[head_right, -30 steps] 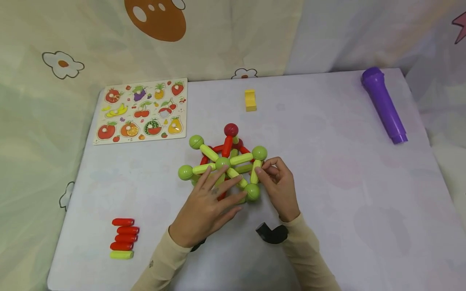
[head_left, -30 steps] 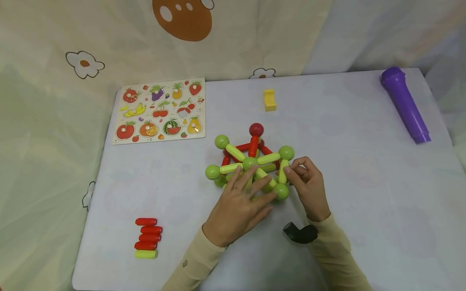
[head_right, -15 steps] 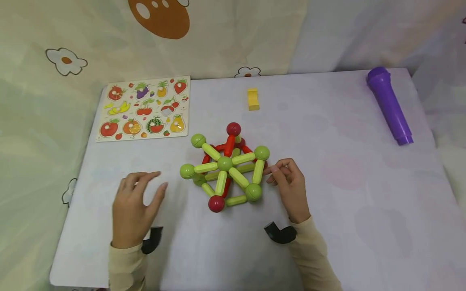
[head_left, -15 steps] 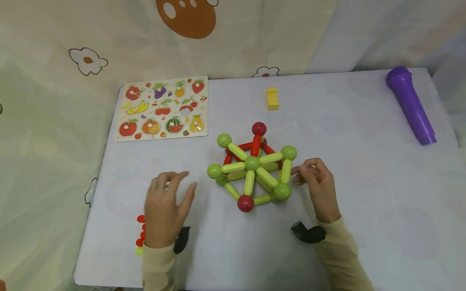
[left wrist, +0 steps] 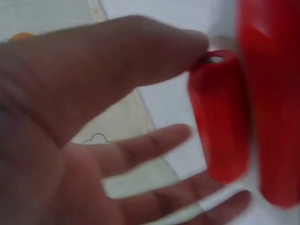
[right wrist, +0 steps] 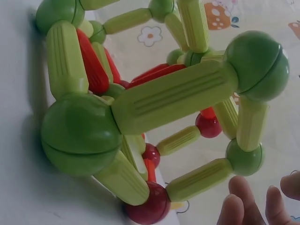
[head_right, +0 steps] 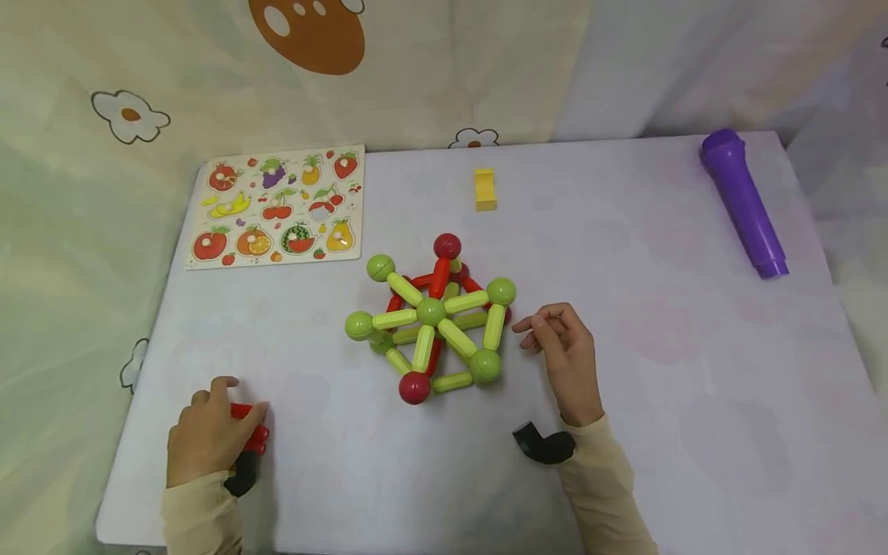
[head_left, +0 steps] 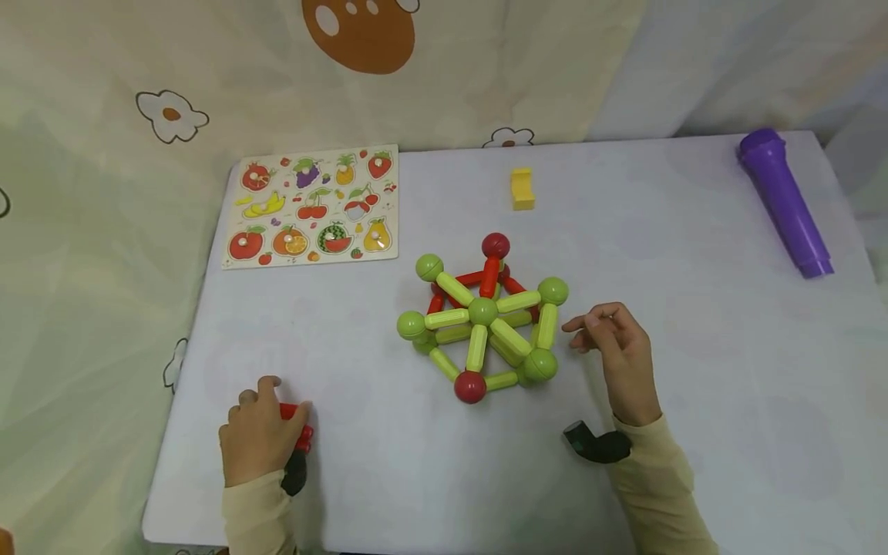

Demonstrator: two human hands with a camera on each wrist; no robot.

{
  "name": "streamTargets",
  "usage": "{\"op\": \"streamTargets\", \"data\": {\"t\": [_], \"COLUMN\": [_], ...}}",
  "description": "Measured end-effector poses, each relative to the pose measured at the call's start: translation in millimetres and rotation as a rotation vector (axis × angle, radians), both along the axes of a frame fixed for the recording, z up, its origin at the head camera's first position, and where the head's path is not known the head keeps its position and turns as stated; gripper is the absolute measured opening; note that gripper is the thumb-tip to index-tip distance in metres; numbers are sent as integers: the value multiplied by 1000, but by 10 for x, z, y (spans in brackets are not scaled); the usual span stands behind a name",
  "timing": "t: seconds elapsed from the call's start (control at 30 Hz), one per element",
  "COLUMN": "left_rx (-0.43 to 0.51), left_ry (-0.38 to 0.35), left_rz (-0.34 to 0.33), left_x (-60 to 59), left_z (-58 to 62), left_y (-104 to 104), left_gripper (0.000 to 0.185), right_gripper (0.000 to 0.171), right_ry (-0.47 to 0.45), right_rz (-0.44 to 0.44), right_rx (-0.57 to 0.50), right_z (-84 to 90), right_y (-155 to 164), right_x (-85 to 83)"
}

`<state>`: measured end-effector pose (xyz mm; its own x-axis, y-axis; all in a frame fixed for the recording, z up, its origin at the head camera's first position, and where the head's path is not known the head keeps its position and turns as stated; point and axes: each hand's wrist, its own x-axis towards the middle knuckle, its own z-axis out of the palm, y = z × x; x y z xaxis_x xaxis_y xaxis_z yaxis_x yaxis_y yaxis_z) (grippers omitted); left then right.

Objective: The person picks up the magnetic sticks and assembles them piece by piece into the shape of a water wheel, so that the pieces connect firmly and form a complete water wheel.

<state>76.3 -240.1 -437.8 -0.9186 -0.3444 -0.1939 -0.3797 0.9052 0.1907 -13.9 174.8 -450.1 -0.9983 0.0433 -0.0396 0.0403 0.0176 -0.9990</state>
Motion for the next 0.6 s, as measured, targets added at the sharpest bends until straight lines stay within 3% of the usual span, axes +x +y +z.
{"op": "streamTargets", "data": {"t": [0.1, 0.2, 0.27, 0.33, 0.4, 0.47, 0.53, 0.6], "left_rx": [60, 231, 378, 511, 586, 595, 564, 513], "left_ry": [227, 513, 705, 855, 961, 1030, 1069, 1090], "left_rz": [-98, -255, -410, -589, -767, -892, -948, -952], "left_x": [-90, -194, -252, -295, -335, -370, -409, -456], "left_z": [45, 198, 325, 441, 504, 534, 537, 526], "left_y": [103, 376, 659, 977, 1280, 1526, 1695, 1791], "left_gripper": [54, 55, 52, 49, 46, 45, 46, 48], "right_gripper": [13, 7, 4, 7, 12, 17, 19, 19], "right_ry": [42, 171, 280, 375, 405, 407, 359, 300], "right_rz": [-35, -26, 53, 187, 340, 454, 507, 506], "right_rx": [-25, -46, -8, 38, 64, 68, 27, 6], "right_z": [74, 225, 361, 488, 594, 653, 683, 695], "right_y": [0, -29, -88, -178, -284, -382, -451, -474], "right_x": [24, 90, 155, 230, 298, 339, 350, 314]}}
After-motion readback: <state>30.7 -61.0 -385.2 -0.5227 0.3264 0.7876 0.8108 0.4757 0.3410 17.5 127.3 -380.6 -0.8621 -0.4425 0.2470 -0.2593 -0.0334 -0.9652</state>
